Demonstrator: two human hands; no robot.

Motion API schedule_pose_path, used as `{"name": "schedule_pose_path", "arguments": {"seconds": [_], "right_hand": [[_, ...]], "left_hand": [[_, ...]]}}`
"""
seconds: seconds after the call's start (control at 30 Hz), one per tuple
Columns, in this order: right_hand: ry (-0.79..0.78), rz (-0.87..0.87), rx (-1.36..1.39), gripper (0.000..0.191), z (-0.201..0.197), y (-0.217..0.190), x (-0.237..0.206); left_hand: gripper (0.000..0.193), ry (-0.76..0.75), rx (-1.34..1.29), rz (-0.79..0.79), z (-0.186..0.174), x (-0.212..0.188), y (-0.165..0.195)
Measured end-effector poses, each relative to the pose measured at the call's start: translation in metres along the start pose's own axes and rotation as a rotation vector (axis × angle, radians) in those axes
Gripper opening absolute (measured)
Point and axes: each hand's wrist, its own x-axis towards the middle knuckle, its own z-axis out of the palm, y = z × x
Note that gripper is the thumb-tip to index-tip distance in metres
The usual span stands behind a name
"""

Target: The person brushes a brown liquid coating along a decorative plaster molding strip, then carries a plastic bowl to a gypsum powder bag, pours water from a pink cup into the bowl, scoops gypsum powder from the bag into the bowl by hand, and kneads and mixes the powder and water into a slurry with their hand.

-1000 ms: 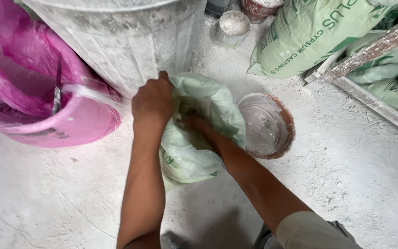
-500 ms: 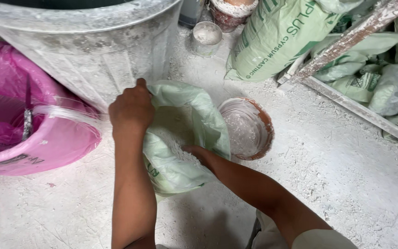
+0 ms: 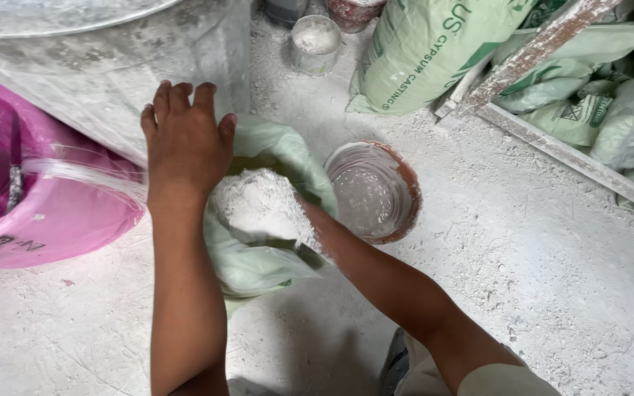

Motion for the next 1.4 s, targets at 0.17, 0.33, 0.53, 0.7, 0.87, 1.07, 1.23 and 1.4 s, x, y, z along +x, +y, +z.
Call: {"name": "schedule_pose_path", "arguments": {"seconds": [0.17, 0.33, 0.53, 0.7, 0.87, 1.07, 1.23, 1.4], "right_hand": [[0.102, -0.053, 0.029, 0.032, -0.069, 0.001, -0.024], [0.429, 0.025, 0.095, 0.033, -0.150, 0.030, -0.086], [0.551, 0.267, -0.035, 0.034, -0.177, 0.086, -0.112], [0.402, 0.449, -0.221, 0.034, -0.185, 0.107, -0.117], [0.192, 0.615, -0.555, 0.035, -0.211, 0.098, -0.107], [0.517, 0.201, -0.936, 0.036, -0.202, 0.021, -0.078], [0.154, -0.139, -0.497, 0.051, -0.074, -0.023, -0.031], [-0.023, -0.133, -1.054, 0.067, 0.002, -0.027, 0.062]], "left_hand": [[0.050, -0.034, 0.016, -0.003, 0.004, 0.001, 0.014], [0.050, -0.030, 0.033, 0.019, 0.011, 0.000, 0.017], [0.049, -0.098, 0.040, 0.016, 0.012, 0.001, 0.028], [0.043, -0.234, 0.023, -0.057, 0.006, 0.001, 0.036], [0.036, -0.239, -0.025, -0.065, 0.002, -0.003, 0.026], [0.041, -0.050, 0.130, -0.031, 0.005, -0.007, 0.001], [0.050, -0.041, 0.319, -0.140, 0.004, -0.003, -0.023], [0.041, -0.301, 0.018, -0.273, -0.001, -0.003, -0.035]]}}
